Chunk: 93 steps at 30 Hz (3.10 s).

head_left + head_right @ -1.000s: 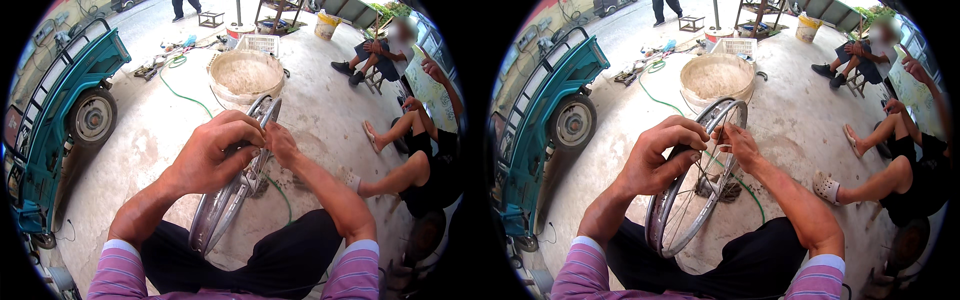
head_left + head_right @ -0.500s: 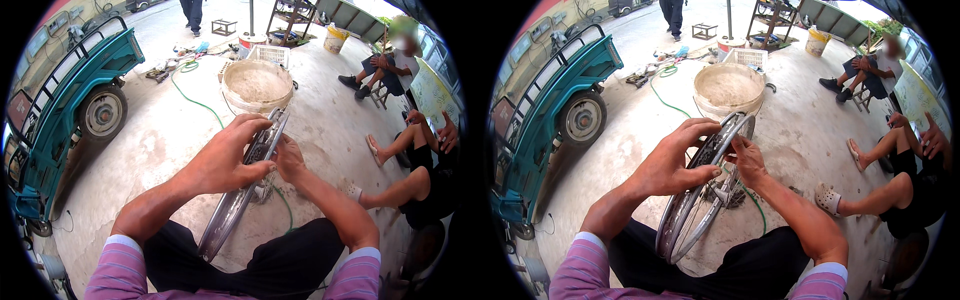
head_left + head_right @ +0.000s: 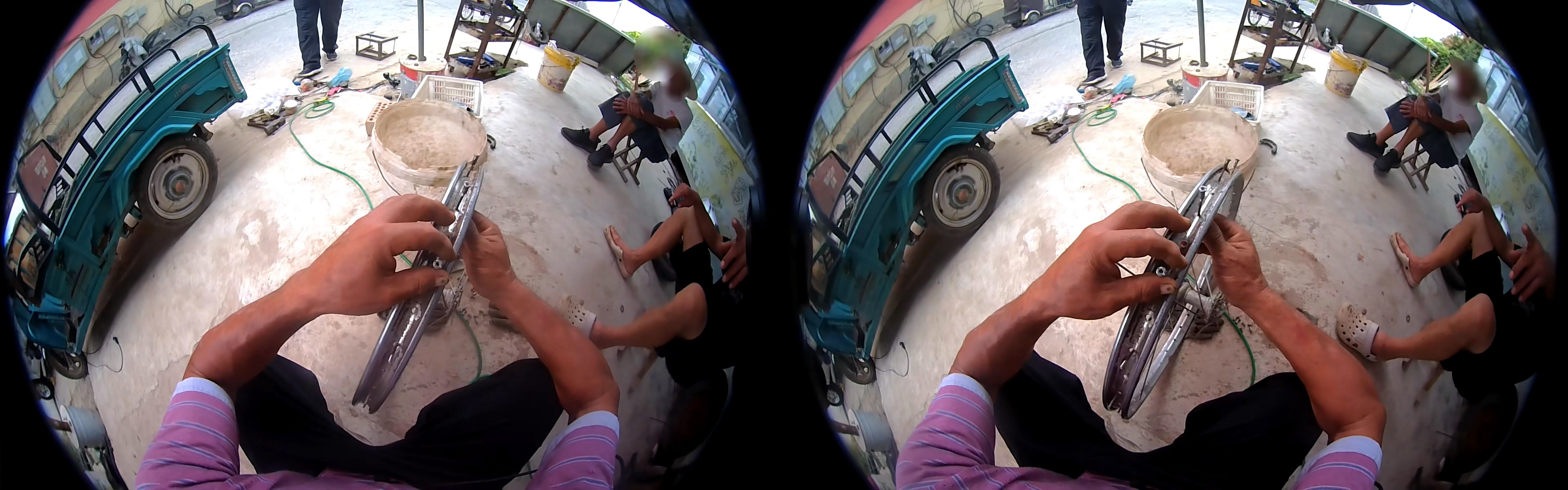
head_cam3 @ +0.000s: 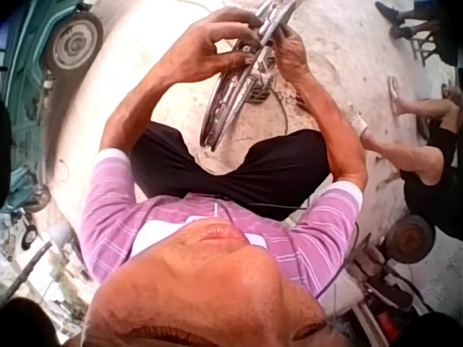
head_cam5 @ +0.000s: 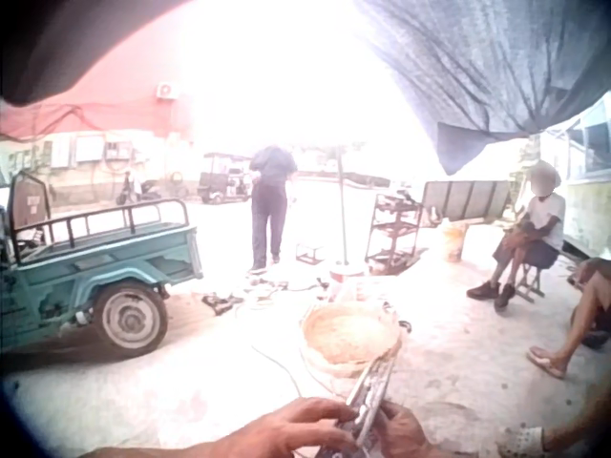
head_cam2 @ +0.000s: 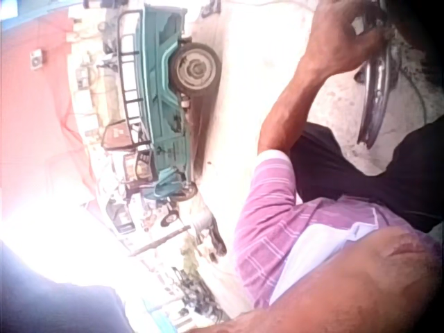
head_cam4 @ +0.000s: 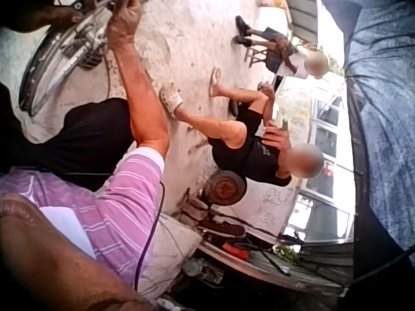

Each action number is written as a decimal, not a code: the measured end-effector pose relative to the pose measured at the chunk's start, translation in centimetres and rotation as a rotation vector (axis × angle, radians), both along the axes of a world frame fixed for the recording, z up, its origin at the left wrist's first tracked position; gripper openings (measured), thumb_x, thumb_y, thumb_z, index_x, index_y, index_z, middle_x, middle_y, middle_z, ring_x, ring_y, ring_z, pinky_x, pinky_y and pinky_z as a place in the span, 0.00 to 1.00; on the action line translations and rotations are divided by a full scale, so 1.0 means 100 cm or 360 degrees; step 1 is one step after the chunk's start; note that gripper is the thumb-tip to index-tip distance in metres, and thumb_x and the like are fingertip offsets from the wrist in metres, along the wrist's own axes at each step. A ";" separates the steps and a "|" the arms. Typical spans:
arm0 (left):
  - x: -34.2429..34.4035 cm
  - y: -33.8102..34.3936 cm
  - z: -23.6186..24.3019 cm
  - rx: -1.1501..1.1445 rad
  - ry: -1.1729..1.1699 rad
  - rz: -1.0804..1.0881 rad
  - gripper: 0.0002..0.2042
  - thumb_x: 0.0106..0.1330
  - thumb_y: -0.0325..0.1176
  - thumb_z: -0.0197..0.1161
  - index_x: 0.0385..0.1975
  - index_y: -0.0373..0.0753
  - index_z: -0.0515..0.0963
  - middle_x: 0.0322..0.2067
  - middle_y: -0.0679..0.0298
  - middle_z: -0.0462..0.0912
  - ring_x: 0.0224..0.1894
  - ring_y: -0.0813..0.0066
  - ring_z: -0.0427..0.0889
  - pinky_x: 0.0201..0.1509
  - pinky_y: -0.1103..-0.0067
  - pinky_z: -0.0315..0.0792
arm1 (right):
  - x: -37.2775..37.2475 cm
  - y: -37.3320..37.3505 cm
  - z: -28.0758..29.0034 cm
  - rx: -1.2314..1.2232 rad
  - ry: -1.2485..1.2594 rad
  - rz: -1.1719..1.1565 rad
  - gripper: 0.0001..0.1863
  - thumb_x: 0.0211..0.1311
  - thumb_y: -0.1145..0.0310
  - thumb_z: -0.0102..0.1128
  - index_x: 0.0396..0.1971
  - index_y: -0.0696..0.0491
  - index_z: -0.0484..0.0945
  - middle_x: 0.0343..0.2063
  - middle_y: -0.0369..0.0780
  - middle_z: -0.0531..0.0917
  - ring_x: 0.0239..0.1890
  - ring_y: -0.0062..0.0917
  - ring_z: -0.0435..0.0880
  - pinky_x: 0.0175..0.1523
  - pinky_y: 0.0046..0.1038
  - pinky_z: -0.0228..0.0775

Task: The person is sitting on the ground repairing a bicycle wheel. They are removing and inserting spokes into the rim, adjusting the wheel, and handling the spokes with their hands.

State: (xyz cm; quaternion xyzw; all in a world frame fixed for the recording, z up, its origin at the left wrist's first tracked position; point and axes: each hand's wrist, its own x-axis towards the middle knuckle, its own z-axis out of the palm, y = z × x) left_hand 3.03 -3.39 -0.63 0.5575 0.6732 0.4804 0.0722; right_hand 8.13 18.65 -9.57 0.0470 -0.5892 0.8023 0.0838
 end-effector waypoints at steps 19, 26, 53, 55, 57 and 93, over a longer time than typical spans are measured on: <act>-0.003 -0.008 0.001 0.0113 0.0317 -0.0172 0.09 0.58 0.29 0.71 0.37 0.38 0.80 0.46 0.60 0.80 0.56 0.60 0.77 0.58 0.66 0.73 | 0.001 0.008 -0.005 0.0100 -0.0026 0.0012 0.16 0.73 0.58 0.55 0.45 0.56 0.80 0.36 0.33 0.84 0.38 0.15 0.80 0.47 0.20 0.73; 0.005 -0.010 0.002 0.0119 0.0169 0.0053 0.14 0.54 0.27 0.74 0.39 0.38 0.80 0.47 0.59 0.79 0.50 0.66 0.80 0.51 0.74 0.78 | -0.003 0.002 0.001 0.0245 -0.0014 -0.0008 0.16 0.73 0.58 0.55 0.44 0.57 0.80 0.36 0.33 0.84 0.38 0.14 0.80 0.46 0.20 0.72; 0.000 -0.025 0.008 0.0078 0.0522 0.0210 0.11 0.57 0.29 0.71 0.39 0.40 0.80 0.33 0.61 0.78 0.35 0.61 0.80 0.37 0.70 0.75 | -0.017 0.005 -0.014 0.0179 -0.0014 -0.0015 0.17 0.71 0.58 0.57 0.44 0.58 0.79 0.35 0.36 0.85 0.35 0.20 0.84 0.43 0.24 0.77; 0.001 -0.028 0.010 -0.0016 0.0490 0.0281 0.11 0.58 0.29 0.70 0.39 0.40 0.80 0.32 0.61 0.78 0.33 0.61 0.80 0.36 0.70 0.75 | -0.017 0.002 -0.013 0.0204 -0.0032 -0.0001 0.17 0.71 0.58 0.58 0.44 0.58 0.79 0.35 0.36 0.85 0.35 0.20 0.84 0.43 0.24 0.77; 0.003 -0.027 0.012 -0.0058 0.0508 0.0354 0.11 0.58 0.29 0.70 0.39 0.39 0.79 0.32 0.61 0.78 0.32 0.61 0.80 0.36 0.70 0.75 | -0.018 0.001 -0.015 0.0200 -0.0019 -0.0022 0.17 0.71 0.58 0.57 0.44 0.57 0.79 0.34 0.36 0.85 0.35 0.20 0.84 0.43 0.24 0.77; -0.016 -0.023 0.014 0.0659 -0.1843 0.0247 0.09 0.71 0.33 0.57 0.43 0.33 0.73 0.31 0.57 0.81 0.20 0.79 0.78 0.19 0.85 0.72 | -0.020 -0.007 -0.014 0.0202 -0.0072 0.0050 0.16 0.72 0.58 0.57 0.43 0.56 0.82 0.34 0.31 0.84 0.35 0.14 0.78 0.44 0.20 0.71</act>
